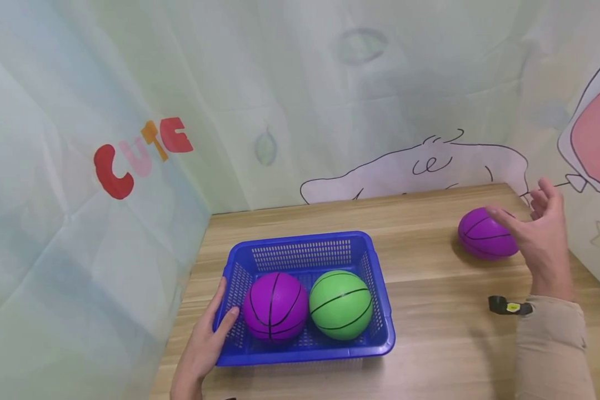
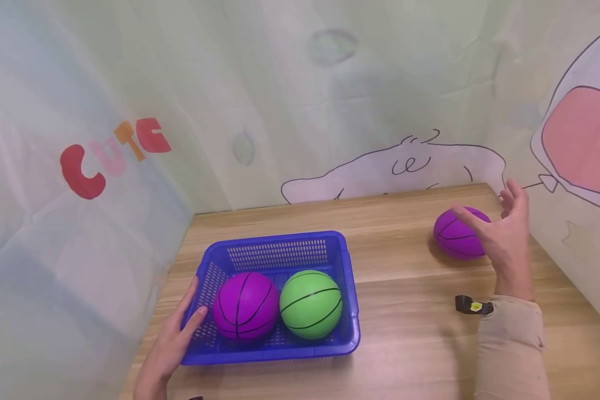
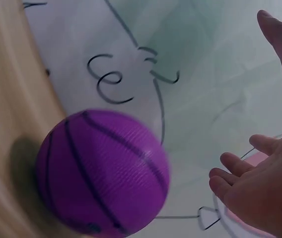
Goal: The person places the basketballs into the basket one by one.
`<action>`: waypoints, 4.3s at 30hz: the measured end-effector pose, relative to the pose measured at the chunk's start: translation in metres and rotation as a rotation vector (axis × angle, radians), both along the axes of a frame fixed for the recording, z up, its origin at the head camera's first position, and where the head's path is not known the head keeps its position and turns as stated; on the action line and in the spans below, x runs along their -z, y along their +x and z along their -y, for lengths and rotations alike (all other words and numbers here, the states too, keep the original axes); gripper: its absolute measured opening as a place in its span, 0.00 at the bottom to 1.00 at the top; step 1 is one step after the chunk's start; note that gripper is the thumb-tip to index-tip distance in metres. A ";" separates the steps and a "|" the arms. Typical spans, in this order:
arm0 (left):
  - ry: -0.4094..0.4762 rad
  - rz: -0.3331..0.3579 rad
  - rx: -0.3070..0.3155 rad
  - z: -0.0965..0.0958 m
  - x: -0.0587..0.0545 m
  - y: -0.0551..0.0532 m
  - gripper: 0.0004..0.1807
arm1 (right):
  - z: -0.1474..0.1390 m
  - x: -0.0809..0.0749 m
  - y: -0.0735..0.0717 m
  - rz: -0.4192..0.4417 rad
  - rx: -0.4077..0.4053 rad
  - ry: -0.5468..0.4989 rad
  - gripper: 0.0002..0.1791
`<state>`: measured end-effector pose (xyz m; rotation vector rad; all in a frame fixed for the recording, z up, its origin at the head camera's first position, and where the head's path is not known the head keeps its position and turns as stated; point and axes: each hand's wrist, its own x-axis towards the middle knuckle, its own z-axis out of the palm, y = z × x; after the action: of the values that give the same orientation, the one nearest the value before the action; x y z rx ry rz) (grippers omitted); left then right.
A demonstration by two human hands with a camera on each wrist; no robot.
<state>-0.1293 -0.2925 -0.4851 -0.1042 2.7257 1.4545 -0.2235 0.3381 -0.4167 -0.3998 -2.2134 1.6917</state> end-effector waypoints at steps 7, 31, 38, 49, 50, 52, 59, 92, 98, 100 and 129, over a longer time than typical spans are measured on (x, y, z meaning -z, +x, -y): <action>0.004 -0.006 0.001 0.000 -0.001 0.000 0.43 | -0.023 0.031 -0.011 0.090 0.028 -0.021 0.64; 0.011 -0.002 -0.002 0.001 0.002 0.001 0.42 | -0.017 0.095 -0.021 0.157 0.020 0.011 0.69; 0.010 -0.018 0.004 0.001 0.003 0.001 0.42 | -0.017 0.102 -0.020 0.148 0.031 0.001 0.70; 0.012 -0.027 0.012 0.000 0.002 -0.001 0.42 | -0.014 0.102 -0.020 0.150 0.059 -0.028 0.69; 0.012 -0.028 0.013 0.000 0.002 -0.001 0.43 | -0.013 0.102 -0.020 0.150 0.062 -0.030 0.69; 0.012 -0.029 0.011 0.000 0.002 0.000 0.42 | -0.013 0.103 -0.020 0.153 0.066 -0.025 0.69; 0.006 -0.028 0.002 -0.001 0.002 0.000 0.42 | -0.011 0.105 -0.019 0.137 0.087 -0.028 0.67; 0.033 -0.090 0.040 -0.001 0.003 -0.001 0.43 | 0.028 0.008 -0.002 -0.214 0.143 -0.267 0.64; 0.036 -0.087 0.041 -0.001 0.003 0.001 0.43 | 0.037 -0.011 0.008 -0.311 0.128 -0.275 0.64; 0.037 -0.086 0.040 -0.001 0.002 0.001 0.43 | 0.040 -0.018 0.010 -0.349 0.118 -0.280 0.65; 0.027 -0.076 0.029 -0.003 0.001 0.002 0.44 | 0.100 -0.034 -0.004 -0.407 -0.120 -0.227 0.65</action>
<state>-0.1273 -0.2892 -0.4860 -0.0081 2.7527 1.5178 -0.2271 0.2384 -0.3828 0.0300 -1.7915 1.8956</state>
